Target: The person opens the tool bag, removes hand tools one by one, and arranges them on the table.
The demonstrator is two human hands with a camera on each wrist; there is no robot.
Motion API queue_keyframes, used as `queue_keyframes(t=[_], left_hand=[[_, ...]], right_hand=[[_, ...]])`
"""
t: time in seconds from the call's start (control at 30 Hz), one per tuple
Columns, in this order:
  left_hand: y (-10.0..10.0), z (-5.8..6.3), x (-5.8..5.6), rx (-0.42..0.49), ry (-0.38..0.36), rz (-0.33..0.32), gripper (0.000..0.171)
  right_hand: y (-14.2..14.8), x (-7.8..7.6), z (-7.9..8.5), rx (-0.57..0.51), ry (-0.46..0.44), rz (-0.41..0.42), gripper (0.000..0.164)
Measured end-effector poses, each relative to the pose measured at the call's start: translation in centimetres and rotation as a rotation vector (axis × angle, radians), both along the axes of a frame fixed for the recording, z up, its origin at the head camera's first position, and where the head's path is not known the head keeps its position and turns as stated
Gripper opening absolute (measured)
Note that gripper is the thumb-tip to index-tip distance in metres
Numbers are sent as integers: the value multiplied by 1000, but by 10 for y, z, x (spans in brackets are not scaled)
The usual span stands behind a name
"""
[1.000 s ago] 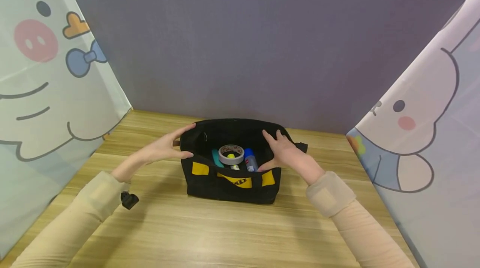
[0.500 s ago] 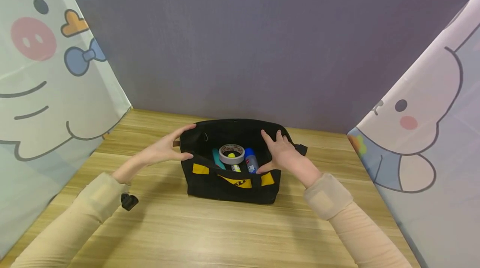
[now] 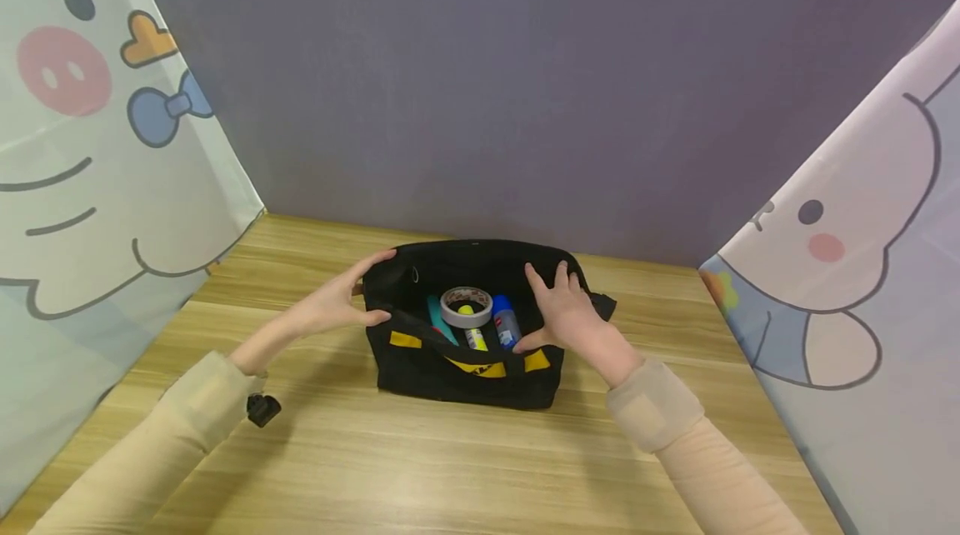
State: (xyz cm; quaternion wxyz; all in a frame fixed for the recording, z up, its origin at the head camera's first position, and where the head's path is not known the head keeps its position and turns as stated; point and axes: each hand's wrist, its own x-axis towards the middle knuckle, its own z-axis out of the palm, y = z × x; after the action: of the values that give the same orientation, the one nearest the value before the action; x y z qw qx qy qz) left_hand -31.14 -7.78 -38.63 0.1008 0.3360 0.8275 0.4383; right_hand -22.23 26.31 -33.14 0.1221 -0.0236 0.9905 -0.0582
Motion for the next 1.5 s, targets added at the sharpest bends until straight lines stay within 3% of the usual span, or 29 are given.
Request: queue_keyframes(t=[0.27,0.47,0.73,1.03,1.2,1.5], left_hand=[[3,-1,1,-20,8,15,97],[6,-1,0,-22,10,21,97],[5,-2,-1,-23,14,21,98],[5,-3,1,-41,20,30,98],[7,-2,2,-54,24,42,98],[8,-5,2,-55,45,48,98]], right_hand=[[-21,-6,7,213,71,46,126],[-39,-17,15,346,131,161,113],[-61,-46,4,189,-1,241,106],[-57,-78,-21,-84,-171,304,101],[-54,-89,-33,-119,-206,294,99],[-63,-104,-47,-42,-256,284,101]])
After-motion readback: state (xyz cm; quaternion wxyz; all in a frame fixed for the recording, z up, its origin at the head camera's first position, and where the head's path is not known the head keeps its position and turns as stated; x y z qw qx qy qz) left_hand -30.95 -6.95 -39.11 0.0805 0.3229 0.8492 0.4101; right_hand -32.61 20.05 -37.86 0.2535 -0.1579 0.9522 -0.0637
